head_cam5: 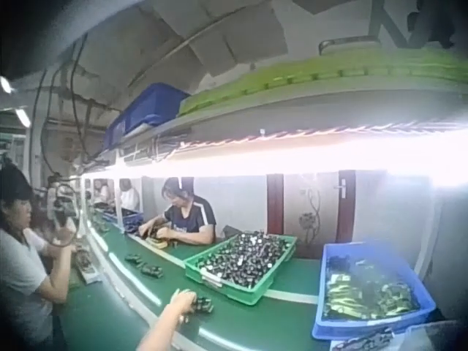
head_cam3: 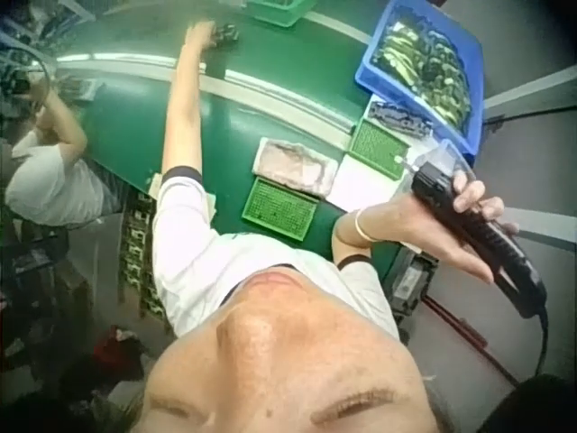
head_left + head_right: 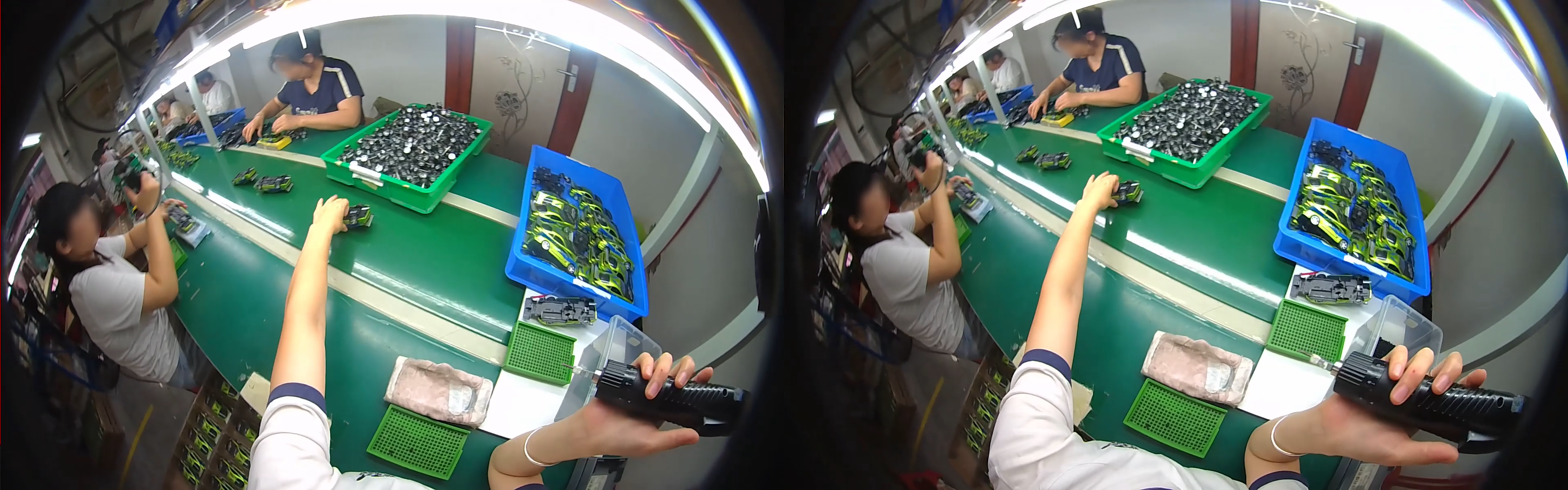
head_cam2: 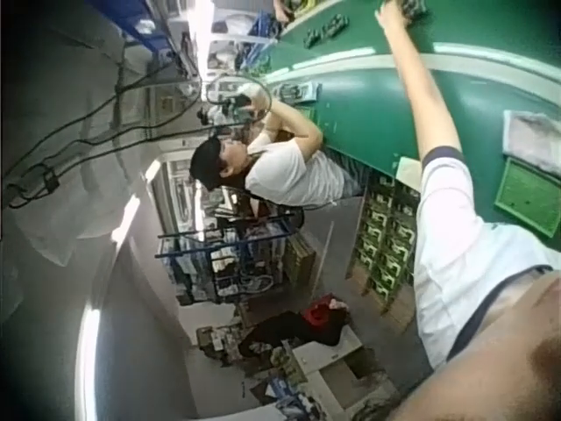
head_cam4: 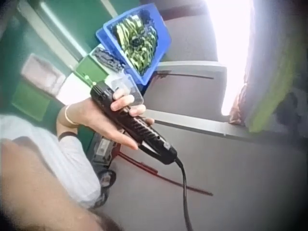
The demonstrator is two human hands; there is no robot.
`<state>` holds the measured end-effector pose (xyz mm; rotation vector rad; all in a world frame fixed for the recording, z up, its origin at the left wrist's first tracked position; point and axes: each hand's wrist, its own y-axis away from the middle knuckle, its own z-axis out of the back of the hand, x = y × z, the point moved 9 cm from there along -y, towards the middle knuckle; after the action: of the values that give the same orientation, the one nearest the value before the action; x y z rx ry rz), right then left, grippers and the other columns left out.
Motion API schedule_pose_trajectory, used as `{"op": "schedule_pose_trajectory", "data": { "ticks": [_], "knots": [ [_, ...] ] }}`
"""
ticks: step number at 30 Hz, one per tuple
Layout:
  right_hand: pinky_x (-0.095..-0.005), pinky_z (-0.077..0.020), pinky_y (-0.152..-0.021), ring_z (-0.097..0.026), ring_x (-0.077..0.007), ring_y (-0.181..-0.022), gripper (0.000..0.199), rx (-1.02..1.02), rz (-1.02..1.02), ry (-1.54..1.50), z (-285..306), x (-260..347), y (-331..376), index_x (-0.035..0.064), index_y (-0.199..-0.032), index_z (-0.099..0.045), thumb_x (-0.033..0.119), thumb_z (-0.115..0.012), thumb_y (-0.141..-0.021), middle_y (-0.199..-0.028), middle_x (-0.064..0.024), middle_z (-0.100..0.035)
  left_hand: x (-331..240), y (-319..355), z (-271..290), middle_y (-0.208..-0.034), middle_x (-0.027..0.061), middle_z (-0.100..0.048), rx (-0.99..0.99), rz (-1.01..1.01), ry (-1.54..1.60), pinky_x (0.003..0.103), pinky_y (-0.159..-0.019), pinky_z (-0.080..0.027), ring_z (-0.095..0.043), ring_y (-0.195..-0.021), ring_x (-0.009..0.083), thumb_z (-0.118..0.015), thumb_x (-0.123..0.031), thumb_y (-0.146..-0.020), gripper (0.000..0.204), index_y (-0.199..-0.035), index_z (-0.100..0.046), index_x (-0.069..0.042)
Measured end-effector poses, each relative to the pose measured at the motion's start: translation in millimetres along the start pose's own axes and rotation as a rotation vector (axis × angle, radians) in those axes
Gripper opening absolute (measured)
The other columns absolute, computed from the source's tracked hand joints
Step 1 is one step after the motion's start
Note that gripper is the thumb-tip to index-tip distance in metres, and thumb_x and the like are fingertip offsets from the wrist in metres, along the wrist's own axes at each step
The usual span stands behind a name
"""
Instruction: The person assembles toy cars on a production line, fitting components together, driving screws into the undersides using an electric screwdriver, and placing finished cars into a compartmentalized tray.
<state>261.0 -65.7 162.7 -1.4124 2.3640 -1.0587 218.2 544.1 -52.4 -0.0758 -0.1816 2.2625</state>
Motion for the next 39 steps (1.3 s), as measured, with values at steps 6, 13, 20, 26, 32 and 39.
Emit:
{"op": "schedule_pose_trajectory", "data": {
  "ticks": [6, 13, 20, 26, 32, 39],
  "knots": [
    [-0.0245, -0.0373, -0.053, -0.040, -0.0094, -0.057, 0.063, -0.099, -0.033, 0.074, 8, -2, 0, 0.0035, -0.117, -0.037, 0.055, -0.048, -0.081, -0.082, -0.0043, -0.036, -39, 34, 16, -0.089, 0.0050, -0.050, -0.129, -0.106, -0.005, 0.045, -0.097, -0.030, -0.052, -0.095, 0.0231, -0.077, -0.017, -0.057, 0.036, -0.080, -0.050, -0.011],
    [-0.0351, -0.0476, -0.073, -0.040, -0.0114, -0.059, 0.053, -0.005, -0.124, -0.011, 4, -16, -6, 0.0063, -0.097, -0.043, 0.056, -0.047, -0.080, -0.073, -0.0026, -0.037, -173, 206, 107, -0.101, 0.0124, -0.050, -0.270, -0.589, 0.665, 0.037, -0.075, -0.044, -0.051, -0.091, 0.0302, -0.075, -0.012, -0.057, 0.035, -0.076, -0.047, -0.006],
    [-0.0318, -0.0456, -0.063, -0.044, -0.0135, -0.060, 0.060, 0.158, -0.176, -0.095, -17, -23, 3, 0.0086, -0.103, -0.043, 0.062, -0.048, -0.076, -0.075, -0.0040, -0.042, -249, 293, 112, -0.103, 0.0111, -0.051, -0.029, -0.825, 0.669, 0.037, -0.078, -0.044, -0.051, -0.092, 0.0296, -0.072, -0.015, -0.060, 0.035, -0.086, -0.051, -0.006],
    [-0.0494, -0.0457, -0.080, -0.057, -0.0260, -0.075, 0.060, 0.124, -0.011, 0.197, -31, -7, 9, 0.0092, -0.109, -0.043, 0.059, -0.049, -0.076, -0.092, -0.0107, -0.051, -264, 301, 92, -0.103, 0.0094, -0.053, -0.100, -0.897, 0.601, 0.037, -0.077, -0.043, -0.052, -0.090, 0.0268, -0.072, -0.022, -0.062, 0.032, -0.084, -0.053, -0.008],
    [-0.0502, -0.0410, -0.080, -0.054, -0.0260, -0.076, 0.060, 0.070, 0.026, 0.266, -36, 4, 22, 0.0085, -0.111, -0.044, 0.059, -0.046, -0.077, -0.093, -0.0107, -0.050, -255, 310, 87, -0.104, 0.0086, -0.055, -0.206, -0.896, 0.653, 0.037, -0.077, -0.043, -0.053, -0.091, 0.0266, -0.072, -0.025, -0.062, 0.032, -0.083, -0.055, -0.009],
    [-0.0384, -0.0365, -0.068, -0.043, -0.0187, -0.065, 0.066, 0.326, -0.181, -0.129, -50, -3, 29, 0.0065, -0.111, -0.046, 0.062, -0.043, -0.075, -0.081, -0.0051, -0.044, -260, 310, 84, -0.103, 0.0085, -0.056, -0.233, -0.895, 0.704, 0.037, -0.077, -0.043, -0.053, -0.092, 0.0274, -0.073, -0.024, -0.061, 0.032, -0.083, -0.056, -0.009]
  ]
}}
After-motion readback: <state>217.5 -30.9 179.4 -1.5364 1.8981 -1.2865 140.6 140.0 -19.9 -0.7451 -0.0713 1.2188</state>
